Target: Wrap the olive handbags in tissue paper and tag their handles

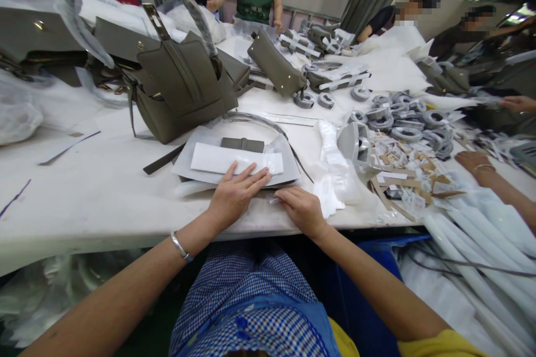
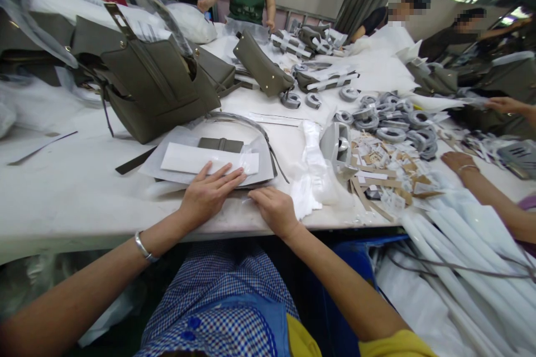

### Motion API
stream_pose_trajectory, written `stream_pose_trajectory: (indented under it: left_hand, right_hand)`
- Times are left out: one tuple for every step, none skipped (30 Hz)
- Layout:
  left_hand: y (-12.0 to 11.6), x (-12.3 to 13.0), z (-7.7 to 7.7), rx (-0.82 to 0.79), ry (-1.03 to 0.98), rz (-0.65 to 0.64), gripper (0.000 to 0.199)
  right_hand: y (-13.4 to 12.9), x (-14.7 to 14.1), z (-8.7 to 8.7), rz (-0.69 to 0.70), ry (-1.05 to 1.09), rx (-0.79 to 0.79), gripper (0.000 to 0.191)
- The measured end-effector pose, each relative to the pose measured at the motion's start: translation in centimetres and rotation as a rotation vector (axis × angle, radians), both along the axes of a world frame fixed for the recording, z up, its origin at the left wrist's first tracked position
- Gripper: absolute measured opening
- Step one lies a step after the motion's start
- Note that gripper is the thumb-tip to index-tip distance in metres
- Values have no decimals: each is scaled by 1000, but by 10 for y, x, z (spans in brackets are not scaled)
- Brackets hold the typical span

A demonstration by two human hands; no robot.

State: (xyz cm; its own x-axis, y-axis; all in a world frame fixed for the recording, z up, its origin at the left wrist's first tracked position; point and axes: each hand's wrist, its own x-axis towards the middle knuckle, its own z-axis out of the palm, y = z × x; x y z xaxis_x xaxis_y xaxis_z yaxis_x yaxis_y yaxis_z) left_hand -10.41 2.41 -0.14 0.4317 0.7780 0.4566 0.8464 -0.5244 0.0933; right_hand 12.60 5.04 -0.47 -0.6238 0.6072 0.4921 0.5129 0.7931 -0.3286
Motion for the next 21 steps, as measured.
stream_pose_trajectory:
  left_hand:
    - [0,0,0,2,0,-1,55]
    - [0,0,0,6,2,-2,55]
    - [0,0,-1,12,4,-5,55]
    - [0,0,-1,17,7,-6,55]
    - [0,0,-1,19,12,-6,54]
    - [0,0,-2,20,17,-3,54]
    - [0,0,-2,21,21,1,54]
    - [0,1,-3,21,24,6,53]
    - [0,1,-3,22,28,11,53]
    - [-1,2,-3,25,30,15,53]
    - [-1,2,-4,29,29,17,53]
    - [-1,3,-4,35,28,19,53]
    - [-2,3,-4,42,24,19,54]
    - [-2,4,-4,48,20,18,54]
    - [-3,5,-4,55,16,17,54]
    - [-3,5,-4,61,11,18,55]
    - [-4,5,-4,63,9,16,55]
    - [-4,5,-4,64,10,15,54]
    - [-4,5,-4,63,11,15,54]
    - [-4,5,-5,64,13,14,53]
    - [-4,5,-5,67,15,12,52]
  right_hand:
    - [-1,-1,0,-4,0,5,21]
    - [-2,-1,1,-2,12,3,19]
    - [-3,-2,1,6,32,0,18]
    - [-3,-2,0,22,52,-5,18]
    - [-4,-2,0,44,71,-11,18]
    - [-4,-2,0,71,86,-19,18]
    - [-5,-1,-1,97,96,-26,19]
    - [-6,-1,-1,119,100,-27,19]
    - [-8,-1,0,136,98,-20,19]
    - [-11,0,0,146,91,-7,19]
    - [-14,0,2,153,78,10,18]
    - [-18,-1,3,159,63,31,17]
    - [-21,-1,6,164,51,52,17]
    - [-25,-2,9,167,40,73,17]
    - [-27,-3,12,167,32,94,17]
    - [-28,-4,17,162,24,115,17]
    - [-27,-6,22,152,17,138,17]
    - [-24,-7,28,138,10,162,17]
    - [-20,-9,34,120,3,184,16]
    - [-15,-12,40,98,-1,204,16]
    - [-8,-14,45,71,-2,221,15]
